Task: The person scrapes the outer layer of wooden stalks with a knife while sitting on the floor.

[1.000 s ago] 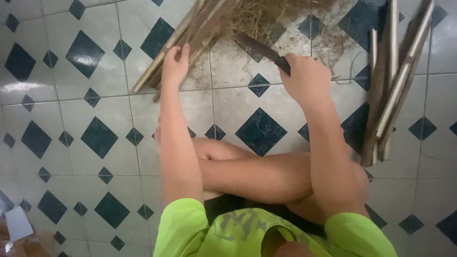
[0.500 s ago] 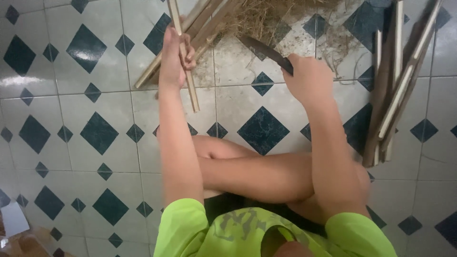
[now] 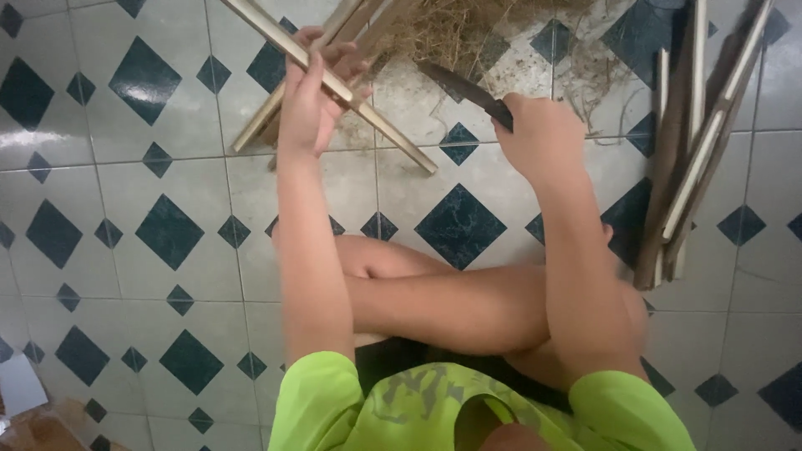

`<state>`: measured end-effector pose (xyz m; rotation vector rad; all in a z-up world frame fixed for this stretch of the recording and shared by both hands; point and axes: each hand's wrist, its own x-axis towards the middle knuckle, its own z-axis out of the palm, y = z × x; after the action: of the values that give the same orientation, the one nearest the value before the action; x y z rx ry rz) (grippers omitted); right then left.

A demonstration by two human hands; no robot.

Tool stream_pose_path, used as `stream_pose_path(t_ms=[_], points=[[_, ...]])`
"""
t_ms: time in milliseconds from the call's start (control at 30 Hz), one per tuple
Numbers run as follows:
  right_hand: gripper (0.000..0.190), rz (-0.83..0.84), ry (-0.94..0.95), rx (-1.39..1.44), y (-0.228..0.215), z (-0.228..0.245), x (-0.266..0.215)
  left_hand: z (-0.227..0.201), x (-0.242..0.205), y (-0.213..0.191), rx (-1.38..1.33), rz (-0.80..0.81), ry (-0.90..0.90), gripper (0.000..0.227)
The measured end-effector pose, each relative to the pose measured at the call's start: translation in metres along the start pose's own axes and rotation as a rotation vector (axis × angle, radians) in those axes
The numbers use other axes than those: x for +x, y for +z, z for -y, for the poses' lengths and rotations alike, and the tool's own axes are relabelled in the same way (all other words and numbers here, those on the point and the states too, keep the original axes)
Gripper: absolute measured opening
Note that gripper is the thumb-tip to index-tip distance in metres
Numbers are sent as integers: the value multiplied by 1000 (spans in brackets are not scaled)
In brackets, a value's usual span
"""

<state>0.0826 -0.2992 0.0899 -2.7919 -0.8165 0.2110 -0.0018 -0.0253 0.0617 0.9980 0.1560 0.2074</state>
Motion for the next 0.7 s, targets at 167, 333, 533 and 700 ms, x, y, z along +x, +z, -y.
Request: stream_pose_path(t_ms=[167, 333, 533, 700], points=[[17, -8, -3, -11, -1, 1, -1, -22, -16, 39, 177, 18, 192, 21], [17, -20, 14, -4, 2, 4, -4, -23, -26, 60, 190, 35, 463, 15], [19, -60, -69, -21, 12, 4, -2, -7, -24, 62, 429, -1, 480, 18], [17, -25, -25, -7, 9, 7, -2, -9, -27, 72, 548, -23, 331, 35]])
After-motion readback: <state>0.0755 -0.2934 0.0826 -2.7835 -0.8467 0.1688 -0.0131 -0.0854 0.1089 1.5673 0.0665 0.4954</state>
